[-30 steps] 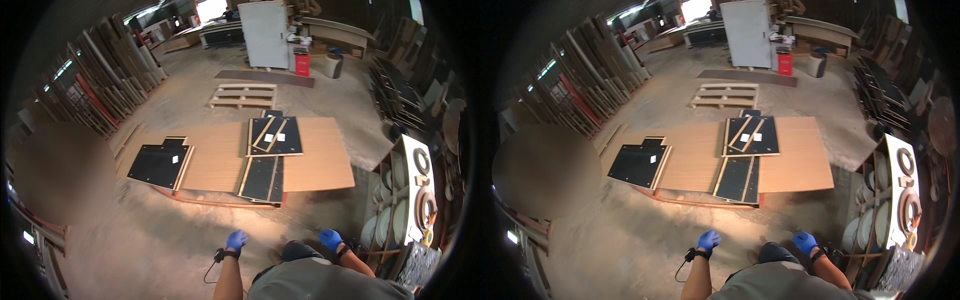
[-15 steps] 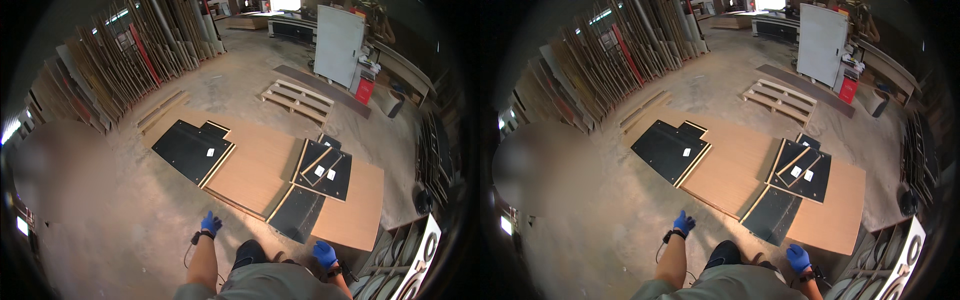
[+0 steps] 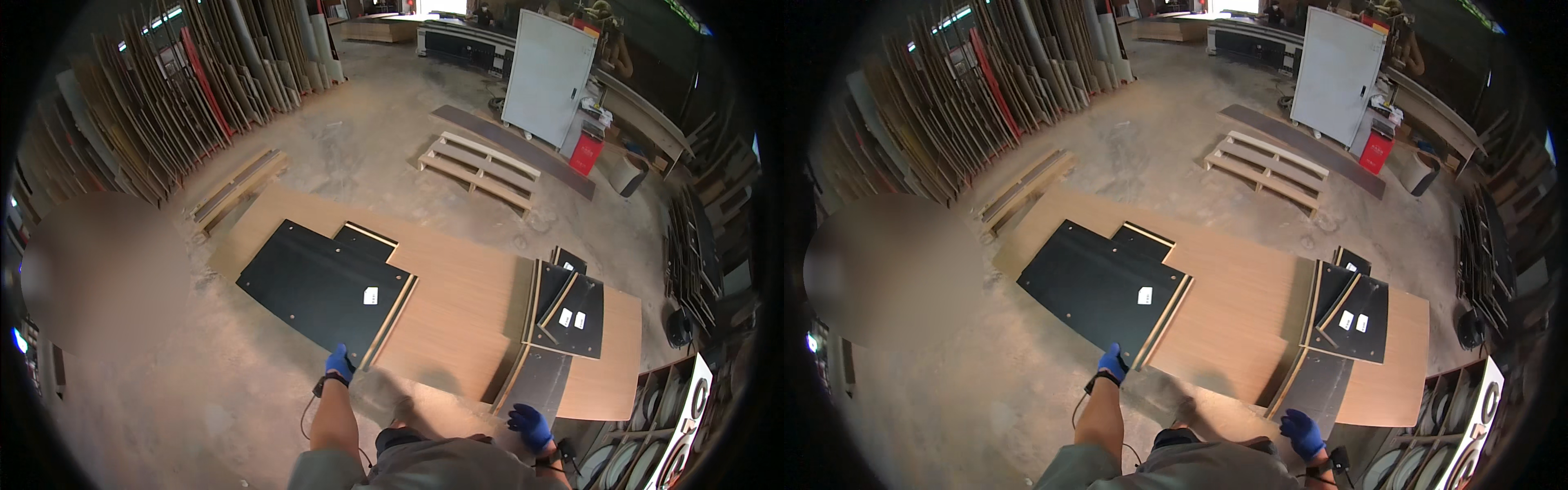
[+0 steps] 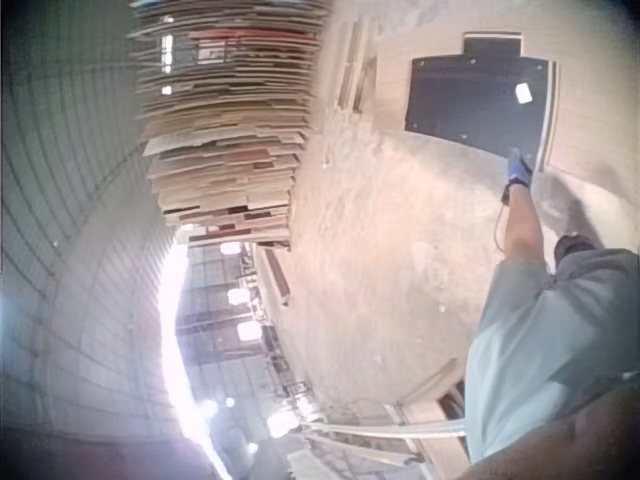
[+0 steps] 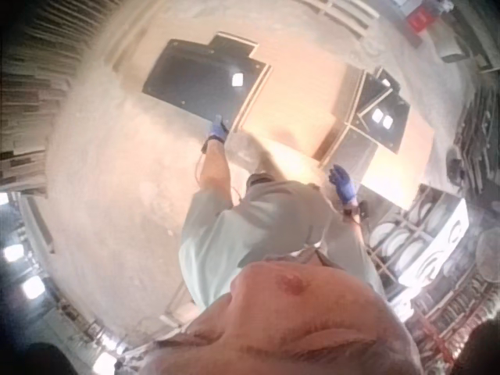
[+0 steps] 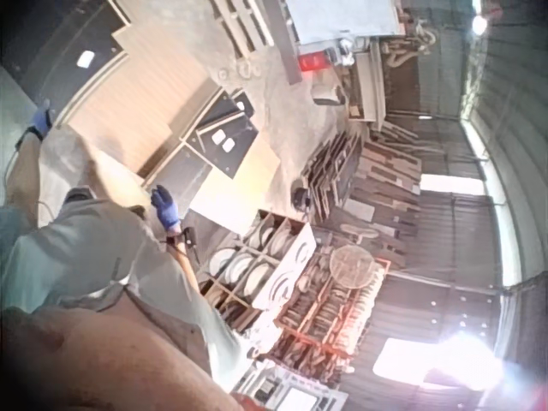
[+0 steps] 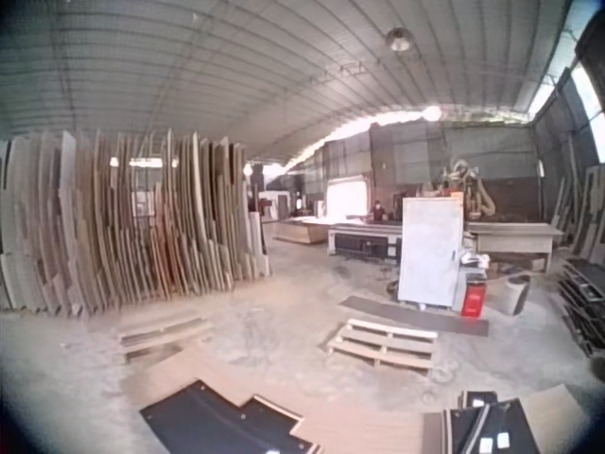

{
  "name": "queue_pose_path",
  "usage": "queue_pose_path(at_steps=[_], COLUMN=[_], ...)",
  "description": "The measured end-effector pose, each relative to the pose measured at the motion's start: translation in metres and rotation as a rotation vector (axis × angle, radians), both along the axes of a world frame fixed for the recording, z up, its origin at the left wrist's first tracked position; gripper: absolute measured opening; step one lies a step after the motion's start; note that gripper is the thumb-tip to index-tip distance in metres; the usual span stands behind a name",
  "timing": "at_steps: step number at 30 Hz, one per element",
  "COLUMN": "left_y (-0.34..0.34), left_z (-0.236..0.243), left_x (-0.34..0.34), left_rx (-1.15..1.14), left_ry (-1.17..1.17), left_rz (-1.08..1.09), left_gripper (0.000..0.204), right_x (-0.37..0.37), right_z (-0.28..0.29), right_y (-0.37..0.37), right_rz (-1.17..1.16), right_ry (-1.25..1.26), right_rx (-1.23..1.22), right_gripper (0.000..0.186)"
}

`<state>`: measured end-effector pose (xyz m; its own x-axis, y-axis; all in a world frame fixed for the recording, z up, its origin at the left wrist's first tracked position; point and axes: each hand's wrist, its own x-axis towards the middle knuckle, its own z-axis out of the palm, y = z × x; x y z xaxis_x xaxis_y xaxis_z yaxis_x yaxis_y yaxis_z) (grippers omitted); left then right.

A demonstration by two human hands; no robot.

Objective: Feeding wood panels into an edge-banding machine and organizing them on a work table.

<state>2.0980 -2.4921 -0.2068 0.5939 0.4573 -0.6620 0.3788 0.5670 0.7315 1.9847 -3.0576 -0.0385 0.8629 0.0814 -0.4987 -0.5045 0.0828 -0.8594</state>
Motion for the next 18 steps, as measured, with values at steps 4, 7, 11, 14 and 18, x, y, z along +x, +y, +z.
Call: queue_pose_path(at_steps=[4,7,11,14,18], left_y=[-0.003,-0.010,0.008,0.028,0.025], left_z=[-0.011,-0.019,-0.001,0.032,0.076], left_x=[-0.078,-0.148,-0.183,-0.176,-0.170], left_rx=[0.688,-0.462,-0.462,-0.145,0.104], left_ry=[0.021,-0.231,-0.240,0.248,0.322], left_rz=[-0.728,-0.023,0.131,0.151,0.076], left_gripper=[0.038,0.043,0.054,0.063,0.062], right_x=[0.038,0.079,0.121,0.156,0.188], right_z=[-0.061,-0.041,-0.061,-0.086,-0.109], right_y=[0.058,0.145,0.200,0.244,0.291], right_rz=[0.439,0.295,0.436,0.498,0.738], right_ry=[-0.479,-0.379,-0.571,-0.772,-0.118], right_rx=[-0.476,-0.364,-0.848,-1.004,-0.444], right_gripper=[0.036,0.043,0.056,0.063,0.066])
